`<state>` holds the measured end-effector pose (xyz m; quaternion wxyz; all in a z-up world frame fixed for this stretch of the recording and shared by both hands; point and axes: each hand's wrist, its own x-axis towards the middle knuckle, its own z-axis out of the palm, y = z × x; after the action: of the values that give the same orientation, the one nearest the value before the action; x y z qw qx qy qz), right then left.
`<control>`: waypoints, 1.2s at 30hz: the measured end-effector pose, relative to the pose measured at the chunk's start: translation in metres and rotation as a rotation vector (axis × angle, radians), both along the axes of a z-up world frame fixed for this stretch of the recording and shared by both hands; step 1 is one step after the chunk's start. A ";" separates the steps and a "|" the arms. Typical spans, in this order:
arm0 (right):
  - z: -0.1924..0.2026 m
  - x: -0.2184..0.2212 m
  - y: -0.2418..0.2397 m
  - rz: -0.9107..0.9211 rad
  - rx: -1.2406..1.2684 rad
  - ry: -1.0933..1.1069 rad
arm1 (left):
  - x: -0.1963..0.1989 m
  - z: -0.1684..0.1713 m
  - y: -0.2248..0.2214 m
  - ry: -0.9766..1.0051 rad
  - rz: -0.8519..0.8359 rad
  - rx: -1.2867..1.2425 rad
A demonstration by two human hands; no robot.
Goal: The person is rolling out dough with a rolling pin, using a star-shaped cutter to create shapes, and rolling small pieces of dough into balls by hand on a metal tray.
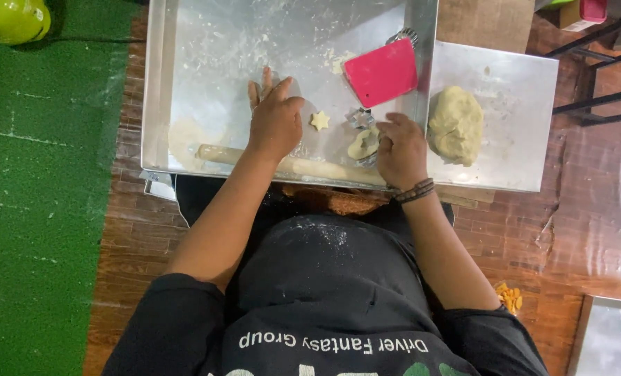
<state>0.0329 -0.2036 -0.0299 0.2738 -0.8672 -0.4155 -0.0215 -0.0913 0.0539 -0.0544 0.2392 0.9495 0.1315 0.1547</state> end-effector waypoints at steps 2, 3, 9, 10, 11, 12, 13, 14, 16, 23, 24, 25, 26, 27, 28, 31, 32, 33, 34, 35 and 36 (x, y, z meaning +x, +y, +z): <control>0.013 -0.011 0.007 -0.026 0.019 -0.080 | 0.000 0.005 0.000 0.026 -0.008 -0.008; 0.019 -0.016 0.011 -0.052 0.036 -0.159 | -0.001 0.008 -0.001 0.051 -0.016 -0.017; 0.018 -0.008 0.018 -0.089 -0.003 0.007 | -0.002 0.003 -0.002 0.023 -0.076 -0.026; 0.017 0.000 0.022 -0.087 -0.001 0.006 | -0.001 0.001 -0.002 0.023 -0.074 -0.025; 0.017 0.009 0.025 -0.195 -0.091 0.048 | -0.001 -0.002 -0.001 0.027 -0.071 -0.010; 0.016 0.016 0.025 -0.306 -0.183 0.092 | 0.000 -0.004 -0.002 0.032 -0.072 0.003; 0.025 0.021 0.034 -0.308 -0.184 0.092 | -0.001 -0.001 -0.002 0.033 -0.074 0.003; 0.034 0.027 0.041 -0.356 -0.232 0.183 | 0.000 0.003 -0.003 0.051 -0.065 -0.001; 0.055 0.034 0.057 -0.408 -0.277 0.272 | 0.001 0.005 -0.004 0.066 -0.060 -0.004; 0.067 0.047 0.102 -0.574 -0.446 0.410 | -0.001 -0.008 -0.001 -0.001 -0.048 0.014; 0.065 0.050 0.106 -0.632 -0.541 0.424 | 0.000 -0.010 -0.001 -0.017 -0.056 0.018; 0.058 0.055 0.108 -0.626 -0.541 0.423 | 0.000 -0.009 0.000 -0.017 -0.050 0.018; 0.051 0.061 0.107 -0.671 -0.442 0.453 | 0.000 -0.009 0.000 -0.003 -0.044 0.012; 0.044 0.067 0.105 -0.715 -0.341 0.483 | 0.001 -0.008 -0.001 0.011 -0.039 0.006; 0.047 0.064 0.105 -0.717 -0.341 0.481 | 0.001 -0.009 -0.001 0.010 -0.041 0.005; 0.059 0.058 0.106 -0.720 -0.123 0.505 | 0.003 -0.007 -0.001 0.028 -0.044 -0.008; 0.064 0.056 0.106 -0.716 -0.160 0.535 | 0.003 -0.005 -0.001 0.047 -0.046 -0.008; 0.068 0.054 0.107 -0.713 -0.196 0.566 | 0.003 -0.003 -0.002 0.067 -0.048 -0.008; 0.062 0.058 0.107 -0.717 -0.195 0.565 | 0.003 -0.004 -0.002 0.067 -0.052 -0.008; 0.056 0.061 0.107 -0.719 -0.213 0.532 | 0.002 -0.005 -0.003 0.016 -0.055 -0.002; 0.049 0.063 0.108 -0.718 -0.230 0.499 | 0.001 -0.006 -0.002 -0.033 -0.055 0.007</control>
<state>0.0962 -0.0952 0.0196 0.2426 -0.9598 -0.0091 0.1409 -0.0908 0.0517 -0.0600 0.2424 0.9508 0.1011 0.1643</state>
